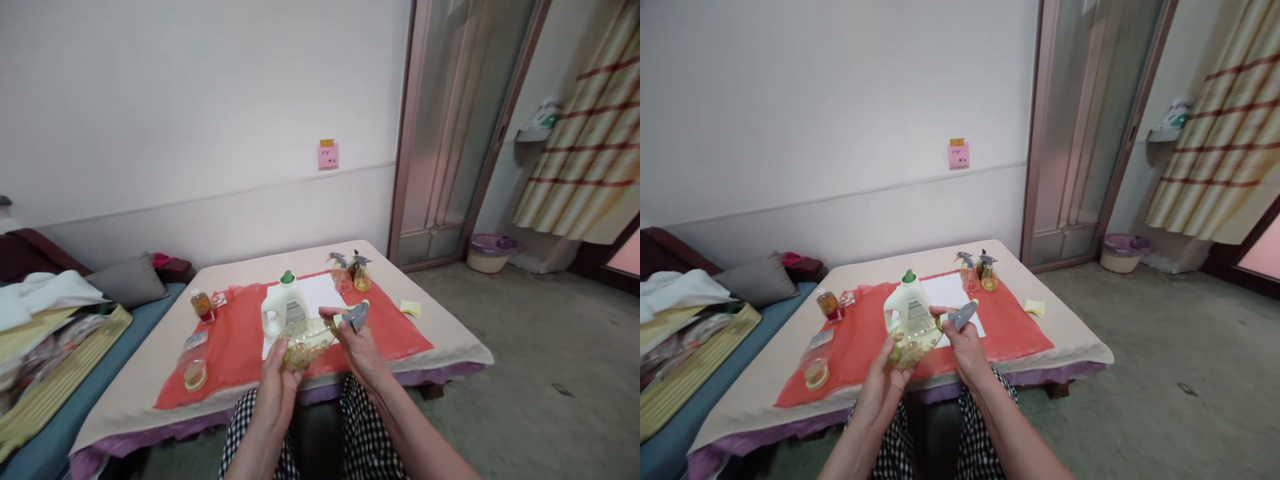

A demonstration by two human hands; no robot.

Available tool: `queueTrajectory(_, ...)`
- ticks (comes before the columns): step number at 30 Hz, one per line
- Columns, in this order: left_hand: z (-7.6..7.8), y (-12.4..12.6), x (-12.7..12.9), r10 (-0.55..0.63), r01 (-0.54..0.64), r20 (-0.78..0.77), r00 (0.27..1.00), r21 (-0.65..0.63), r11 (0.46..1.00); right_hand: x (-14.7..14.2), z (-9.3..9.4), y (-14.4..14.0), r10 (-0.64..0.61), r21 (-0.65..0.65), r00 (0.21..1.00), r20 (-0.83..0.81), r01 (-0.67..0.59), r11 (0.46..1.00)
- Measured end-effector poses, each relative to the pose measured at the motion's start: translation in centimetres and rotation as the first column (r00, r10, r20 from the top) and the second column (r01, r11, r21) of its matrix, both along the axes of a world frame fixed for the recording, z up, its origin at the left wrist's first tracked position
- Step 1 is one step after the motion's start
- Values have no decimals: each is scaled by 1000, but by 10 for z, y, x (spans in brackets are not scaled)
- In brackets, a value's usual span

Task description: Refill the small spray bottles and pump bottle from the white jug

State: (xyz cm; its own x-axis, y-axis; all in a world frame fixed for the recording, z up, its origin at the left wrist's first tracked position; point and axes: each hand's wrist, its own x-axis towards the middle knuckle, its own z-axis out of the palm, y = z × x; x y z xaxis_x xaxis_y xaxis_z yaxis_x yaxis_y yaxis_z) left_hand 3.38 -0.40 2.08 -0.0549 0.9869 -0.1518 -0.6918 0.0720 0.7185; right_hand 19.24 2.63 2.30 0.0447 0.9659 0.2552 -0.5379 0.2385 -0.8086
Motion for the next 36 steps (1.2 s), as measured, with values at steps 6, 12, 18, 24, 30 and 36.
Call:
queueTrajectory(6, -15, -7, 1, 105, -73, -240, 965, 136, 988, -6, -2, 10, -19, -98, 988, -155, 4, 995)
queueTrajectory(12, -41, -2, -1, 241, -150, -464, 852, 225, 963, -14, -4, 19, -27, -168, 974, -223, -11, 986)
queueTrajectory(18, -36, 1, -3, 145, -107, -310, 940, 135, 985, -14, -1, 24, -33, -169, 976, -216, -4, 986)
queueTrajectory(24, -19, -4, -7, -130, 126, -187, 974, -34, 991, -10, -3, 24, -35, -148, 974, -226, 1, 989)
queueTrajectory(30, -51, -12, -8, 150, 48, -512, 846, 353, 935, -12, -6, 19, -73, -183, 962, -262, 24, 983)
queueTrajectory(36, -79, -14, -15, 600, 106, -745, 291, 649, 754, -16, -3, 9, -42, -250, 935, -352, -51, 967)
